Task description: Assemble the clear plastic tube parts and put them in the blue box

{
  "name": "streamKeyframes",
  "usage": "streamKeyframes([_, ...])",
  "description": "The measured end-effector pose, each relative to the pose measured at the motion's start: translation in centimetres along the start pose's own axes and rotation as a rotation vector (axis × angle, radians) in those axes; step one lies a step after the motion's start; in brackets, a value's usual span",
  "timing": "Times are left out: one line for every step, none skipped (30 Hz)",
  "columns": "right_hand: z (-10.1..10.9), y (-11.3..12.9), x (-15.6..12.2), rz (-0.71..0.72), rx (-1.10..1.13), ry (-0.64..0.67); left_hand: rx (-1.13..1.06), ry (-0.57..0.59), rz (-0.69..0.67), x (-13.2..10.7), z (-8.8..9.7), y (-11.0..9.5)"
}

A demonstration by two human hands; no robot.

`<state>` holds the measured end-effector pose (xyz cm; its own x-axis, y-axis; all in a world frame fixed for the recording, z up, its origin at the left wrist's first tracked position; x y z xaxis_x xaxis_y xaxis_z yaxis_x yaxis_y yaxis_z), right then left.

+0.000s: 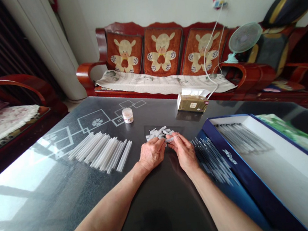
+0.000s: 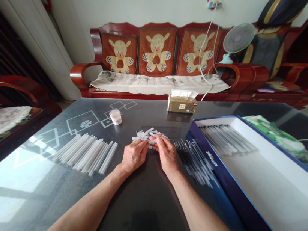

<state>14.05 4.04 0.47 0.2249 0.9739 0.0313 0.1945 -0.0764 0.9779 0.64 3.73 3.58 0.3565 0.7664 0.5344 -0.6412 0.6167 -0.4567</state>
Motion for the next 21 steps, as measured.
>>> streamKeyframes([-0.12,-0.01,-0.06,-0.018,0.024,-0.012,0.028,-0.013,-0.012,-0.03,0.09,-0.18])
streamKeyframes([-0.21,-0.04,-0.12,-0.034,0.042,-0.023,0.058,-0.024,-0.025,-0.06,0.18,-0.36])
streamKeyframes([-0.27,-0.07,-0.17,-0.05,0.055,-0.031,0.088,-0.034,-0.041,-0.08,0.26,-0.52])
streamKeyframes([-0.31,-0.11,-0.22,-0.064,0.065,-0.034,0.115,-0.041,-0.058,-0.11,0.34,-0.66])
streamKeyframes([-0.34,-0.16,-0.26,-0.078,0.073,-0.035,0.138,-0.046,-0.075,-0.13,0.4,-0.78])
streamKeyframes([-0.36,-0.22,-0.29,-0.09,0.081,-0.033,0.157,-0.048,-0.088,-0.15,0.45,-0.85])
streamKeyframes([-0.37,-0.27,-0.32,-0.1,0.087,-0.032,0.174,-0.048,-0.098,-0.15,0.49,-0.89])
streamKeyframes([-0.38,-0.32,-0.34,-0.109,0.092,-0.03,0.187,-0.044,-0.103,-0.14,0.51,-0.89])
streamKeyframes([-0.37,-0.37,-0.35,-0.117,0.095,-0.031,0.198,-0.038,-0.104,-0.13,0.5,-0.87])
streamKeyframes([-0.37,-0.41,-0.37,-0.124,0.097,-0.032,0.207,-0.029,-0.103,-0.11,0.47,-0.83])
streamKeyframes([-0.36,-0.44,-0.37,-0.132,0.097,-0.033,0.215,-0.02,-0.101,-0.1,0.42,-0.79])
streamKeyframes([-0.36,-0.46,-0.38,-0.141,0.097,-0.033,0.22,-0.014,-0.1,-0.1,0.37,-0.76])
streamKeyframes([-0.37,-0.46,-0.38,-0.151,0.096,-0.032,0.224,-0.01,-0.101,-0.1,0.31,-0.74])
streamKeyframes([-0.38,-0.44,-0.38,-0.161,0.095,-0.031,0.227,-0.01,-0.102,-0.11,0.27,-0.72])
streamKeyframes([-0.39,-0.41,-0.39,-0.172,0.093,-0.03,0.228,-0.012,-0.104,-0.12,0.23,-0.7])
streamKeyframes([-0.41,-0.37,-0.4,-0.184,0.092,-0.029,0.227,-0.014,-0.106,-0.13,0.19,-0.68])
streamKeyframes([-0.42,-0.32,-0.41,-0.196,0.09,-0.028,0.226,-0.015,-0.108,-0.14,0.14,-0.67])
streamKeyframes([-0.42,-0.29,-0.43,-0.209,0.087,-0.027,0.226,-0.014,-0.11,-0.14,0.1,-0.66])
streamKeyframes([-0.41,-0.28,-0.45,-0.222,0.084,-0.027,0.228,-0.014,-0.113,-0.14,0.05,-0.65])
streamKeyframes([-0.38,-0.3,-0.46,-0.235,0.08,-0.029,0.23,-0.014,-0.116,-0.13,0.0,-0.66])
streamKeyframes([-0.33,-0.36,-0.47,-0.247,0.077,-0.032,0.234,-0.014,-0.121,-0.14,-0.05,-0.69])
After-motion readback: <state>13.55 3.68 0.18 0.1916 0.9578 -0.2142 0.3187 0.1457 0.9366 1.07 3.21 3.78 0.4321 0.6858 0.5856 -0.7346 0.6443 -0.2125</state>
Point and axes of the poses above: each hand's wrist, its own x-axis towards the middle knuckle, its own z-axis out of the back of the hand, y = z × x, the point moved 5 cm from there along x, towards the middle knuckle, and after that the axes turned 11 degrees about -x, right-handed, at the moved point
